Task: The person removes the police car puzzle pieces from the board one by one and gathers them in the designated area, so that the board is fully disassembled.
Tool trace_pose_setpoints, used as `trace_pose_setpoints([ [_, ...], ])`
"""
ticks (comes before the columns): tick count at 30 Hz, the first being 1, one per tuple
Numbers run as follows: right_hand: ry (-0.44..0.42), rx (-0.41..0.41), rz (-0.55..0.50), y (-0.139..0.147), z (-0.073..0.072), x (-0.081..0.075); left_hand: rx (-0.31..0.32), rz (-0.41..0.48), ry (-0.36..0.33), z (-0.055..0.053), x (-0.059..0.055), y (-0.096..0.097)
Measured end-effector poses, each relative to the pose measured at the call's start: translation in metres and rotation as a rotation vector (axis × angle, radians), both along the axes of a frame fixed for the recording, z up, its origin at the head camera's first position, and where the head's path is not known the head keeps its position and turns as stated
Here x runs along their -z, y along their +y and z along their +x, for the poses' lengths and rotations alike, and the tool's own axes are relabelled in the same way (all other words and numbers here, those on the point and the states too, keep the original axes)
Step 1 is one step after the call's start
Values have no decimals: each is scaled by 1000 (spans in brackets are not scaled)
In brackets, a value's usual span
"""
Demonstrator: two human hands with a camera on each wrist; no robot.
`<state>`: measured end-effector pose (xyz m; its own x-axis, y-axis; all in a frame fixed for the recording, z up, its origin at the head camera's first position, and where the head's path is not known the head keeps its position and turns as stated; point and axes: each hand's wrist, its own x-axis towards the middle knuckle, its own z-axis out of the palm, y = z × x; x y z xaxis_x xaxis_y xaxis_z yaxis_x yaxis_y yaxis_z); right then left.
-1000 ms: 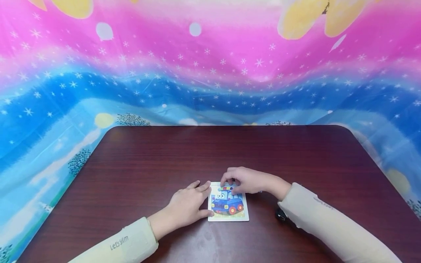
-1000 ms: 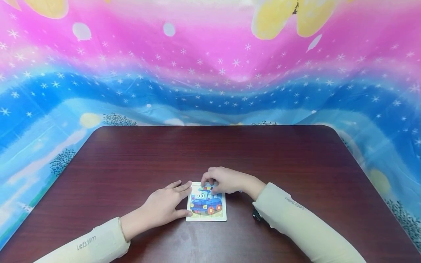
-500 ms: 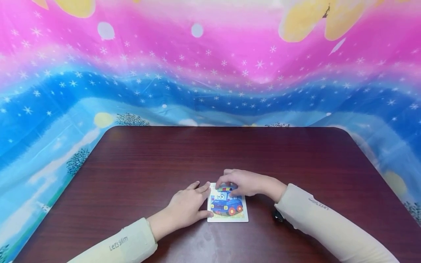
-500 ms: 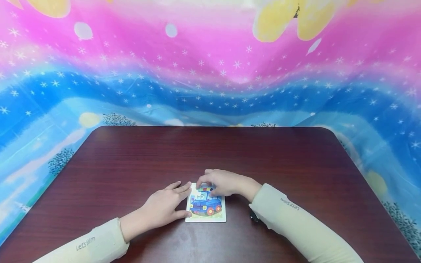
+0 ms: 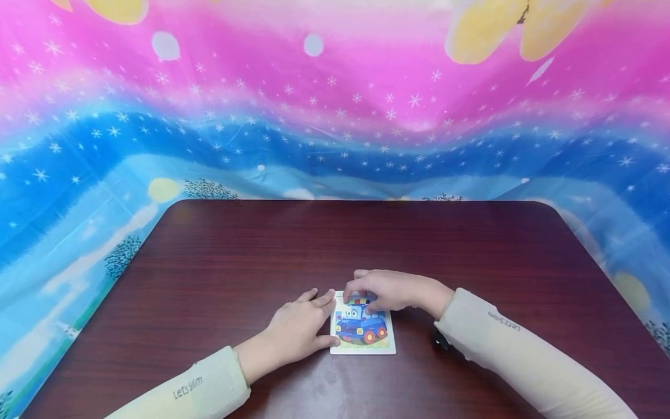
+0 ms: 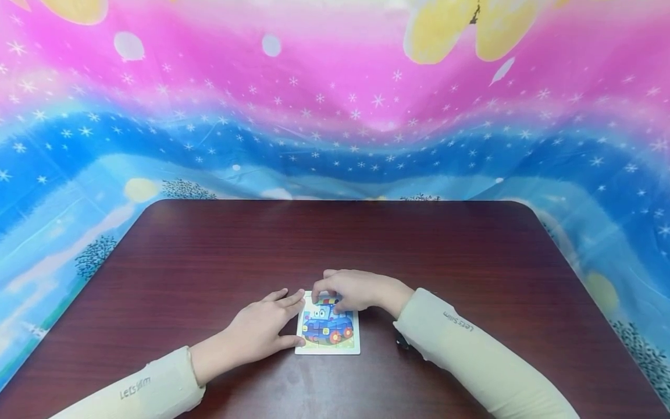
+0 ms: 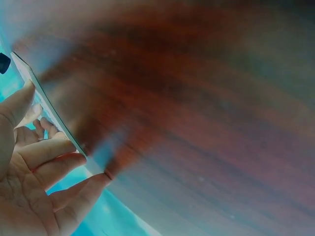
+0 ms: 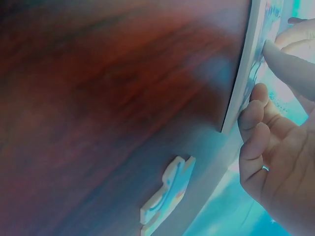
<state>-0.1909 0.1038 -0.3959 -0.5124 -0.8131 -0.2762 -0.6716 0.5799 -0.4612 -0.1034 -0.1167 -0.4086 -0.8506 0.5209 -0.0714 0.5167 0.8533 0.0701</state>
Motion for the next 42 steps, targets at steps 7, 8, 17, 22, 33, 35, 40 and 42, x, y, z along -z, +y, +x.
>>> trace_pose_setpoints([
  [7, -16, 2, 29, -4, -1, -1, -1, 17, -4, 0, 1, -1],
  [8, -17, 3, 30, -5, -1, -1, -2, 18, -4, 0, 1, -1],
  [17, -34, 26, 35, -6, -1, -1, -9, 0, -2, 0, 0, 0],
  [22, -34, 26, 18, -6, 0, 1, -17, -4, -13, 1, -1, 1],
  [33, -42, 72, -27, -1, 3, 5, -22, -11, -21, 1, 1, 2],
  [35, -53, 101, -34, 0, 2, 6, -24, -11, -21, 2, 1, 2],
  [40, -68, 130, -65, 3, 2, 6, -30, -13, -23, 2, 0, 2],
  [42, -71, 123, -83, 5, 3, 6, -28, -14, -21, 2, -1, 2],
])
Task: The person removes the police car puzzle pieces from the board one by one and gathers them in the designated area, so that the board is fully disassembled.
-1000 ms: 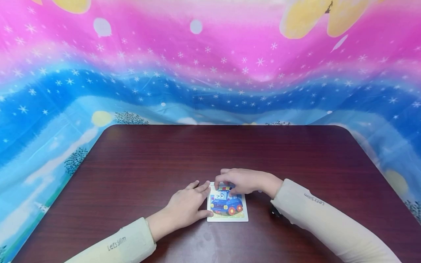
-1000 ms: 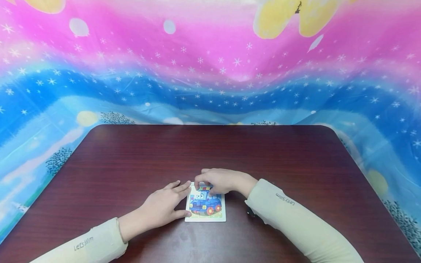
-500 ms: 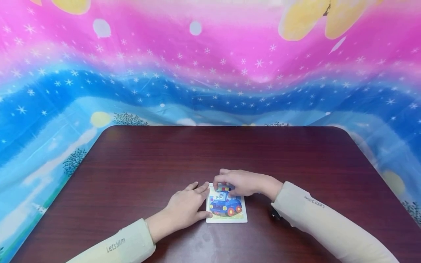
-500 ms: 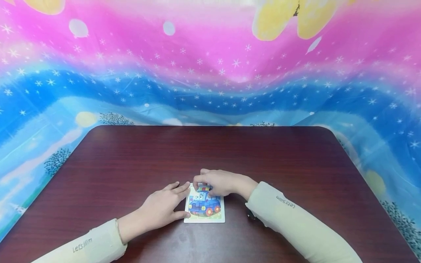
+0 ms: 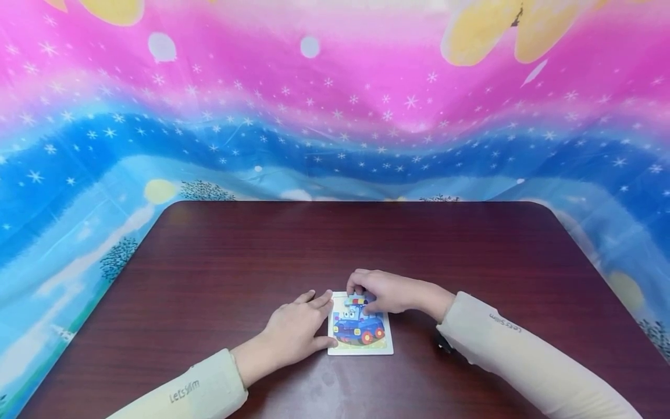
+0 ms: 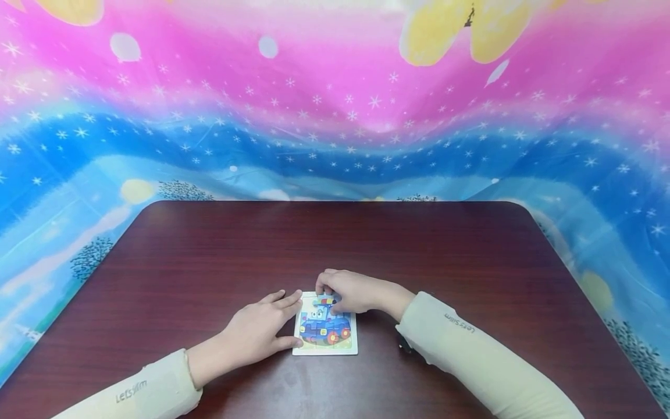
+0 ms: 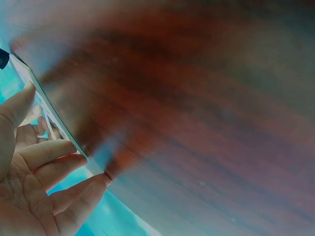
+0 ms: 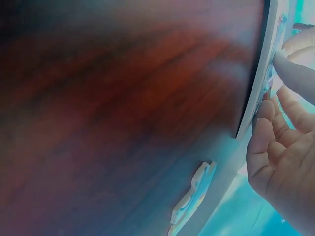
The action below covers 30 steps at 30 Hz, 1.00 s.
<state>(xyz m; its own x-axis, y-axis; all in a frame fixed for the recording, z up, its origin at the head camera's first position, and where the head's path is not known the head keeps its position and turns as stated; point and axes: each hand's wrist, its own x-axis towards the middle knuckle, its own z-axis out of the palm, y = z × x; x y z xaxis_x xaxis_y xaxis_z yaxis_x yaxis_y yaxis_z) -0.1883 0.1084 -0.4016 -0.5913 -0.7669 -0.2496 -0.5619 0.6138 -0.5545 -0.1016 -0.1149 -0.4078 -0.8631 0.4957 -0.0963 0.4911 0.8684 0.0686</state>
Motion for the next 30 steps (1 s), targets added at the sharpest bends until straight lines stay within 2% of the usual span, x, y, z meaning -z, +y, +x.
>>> trace_pose_setpoints([
  [14, -31, -24, -188, 6, -4, 0, 12, -4, 29, 0, 0, 0],
  [30, -29, 37, -243, 15, -9, -9, 8, -1, 19, -1, -1, -2],
])
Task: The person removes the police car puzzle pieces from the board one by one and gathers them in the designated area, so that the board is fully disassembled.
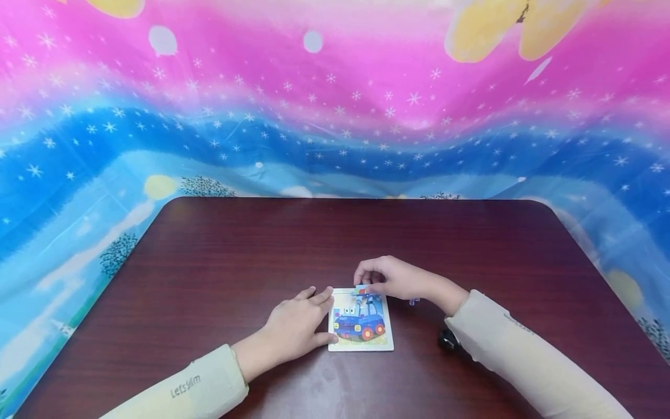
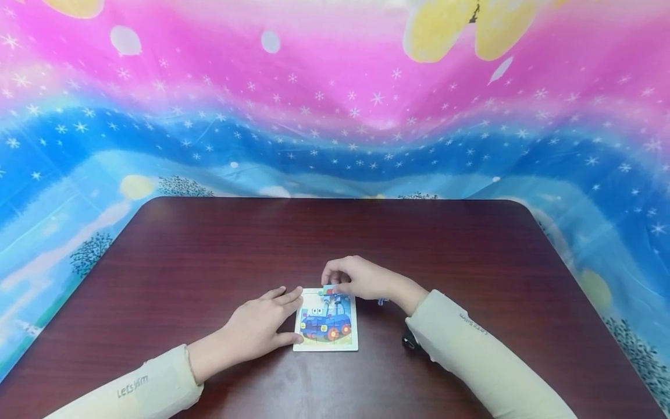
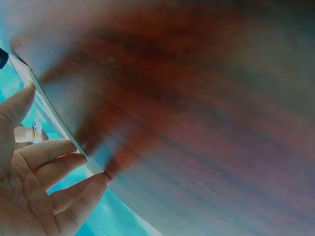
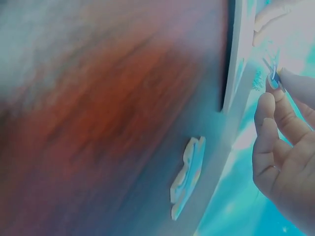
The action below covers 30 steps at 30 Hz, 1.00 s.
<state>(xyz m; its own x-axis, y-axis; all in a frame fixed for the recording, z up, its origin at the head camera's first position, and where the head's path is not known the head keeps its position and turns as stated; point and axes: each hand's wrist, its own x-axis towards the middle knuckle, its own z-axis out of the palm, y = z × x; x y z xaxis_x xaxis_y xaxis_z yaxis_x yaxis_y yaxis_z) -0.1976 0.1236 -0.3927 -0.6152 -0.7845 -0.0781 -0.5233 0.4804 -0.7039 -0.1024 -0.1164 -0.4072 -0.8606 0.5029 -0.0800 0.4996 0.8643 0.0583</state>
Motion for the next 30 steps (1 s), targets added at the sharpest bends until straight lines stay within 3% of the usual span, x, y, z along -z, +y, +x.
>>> trace_pose_setpoints([
  [30, 25, 163, -8, 84, 8, -2, -8, 13, -10, 1, 0, 0],
])
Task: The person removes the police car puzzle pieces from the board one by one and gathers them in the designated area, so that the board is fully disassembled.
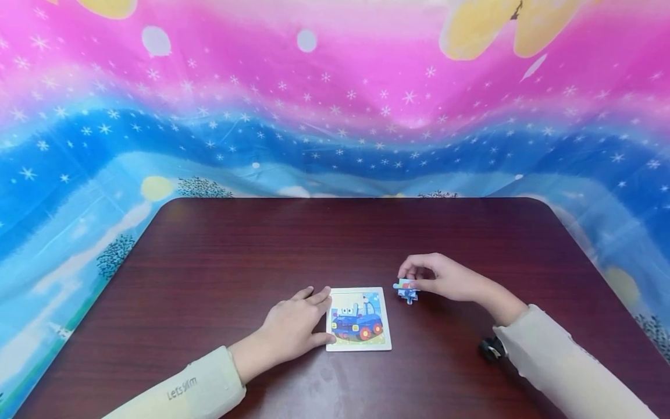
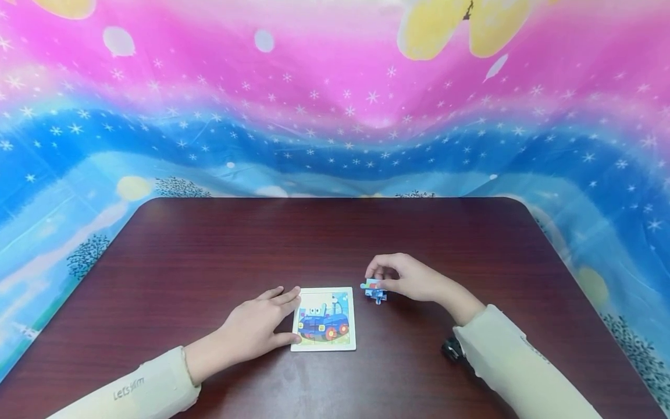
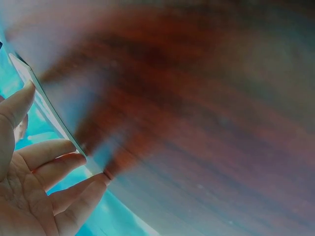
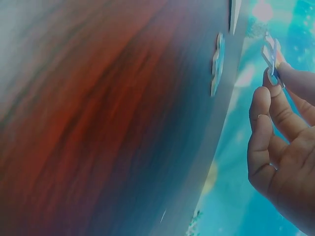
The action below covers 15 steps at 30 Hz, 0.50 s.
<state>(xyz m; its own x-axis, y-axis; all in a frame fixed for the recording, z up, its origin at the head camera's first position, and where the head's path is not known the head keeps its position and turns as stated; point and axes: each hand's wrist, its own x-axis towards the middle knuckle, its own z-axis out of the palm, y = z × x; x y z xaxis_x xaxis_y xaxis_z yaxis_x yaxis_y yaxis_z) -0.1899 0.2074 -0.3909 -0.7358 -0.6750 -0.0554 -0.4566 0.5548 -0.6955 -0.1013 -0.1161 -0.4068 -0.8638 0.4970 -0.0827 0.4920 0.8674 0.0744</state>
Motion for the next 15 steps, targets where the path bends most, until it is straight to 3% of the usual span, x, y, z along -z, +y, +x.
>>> trace_pose_setpoints([
  [9, 9, 58, 3, 26, 3, -11, 2, 1, 8, -1, 0, 0],
  [15, -18, 57, 28, 39, 2, -10, 5, -21, 16, -3, -1, 0],
])
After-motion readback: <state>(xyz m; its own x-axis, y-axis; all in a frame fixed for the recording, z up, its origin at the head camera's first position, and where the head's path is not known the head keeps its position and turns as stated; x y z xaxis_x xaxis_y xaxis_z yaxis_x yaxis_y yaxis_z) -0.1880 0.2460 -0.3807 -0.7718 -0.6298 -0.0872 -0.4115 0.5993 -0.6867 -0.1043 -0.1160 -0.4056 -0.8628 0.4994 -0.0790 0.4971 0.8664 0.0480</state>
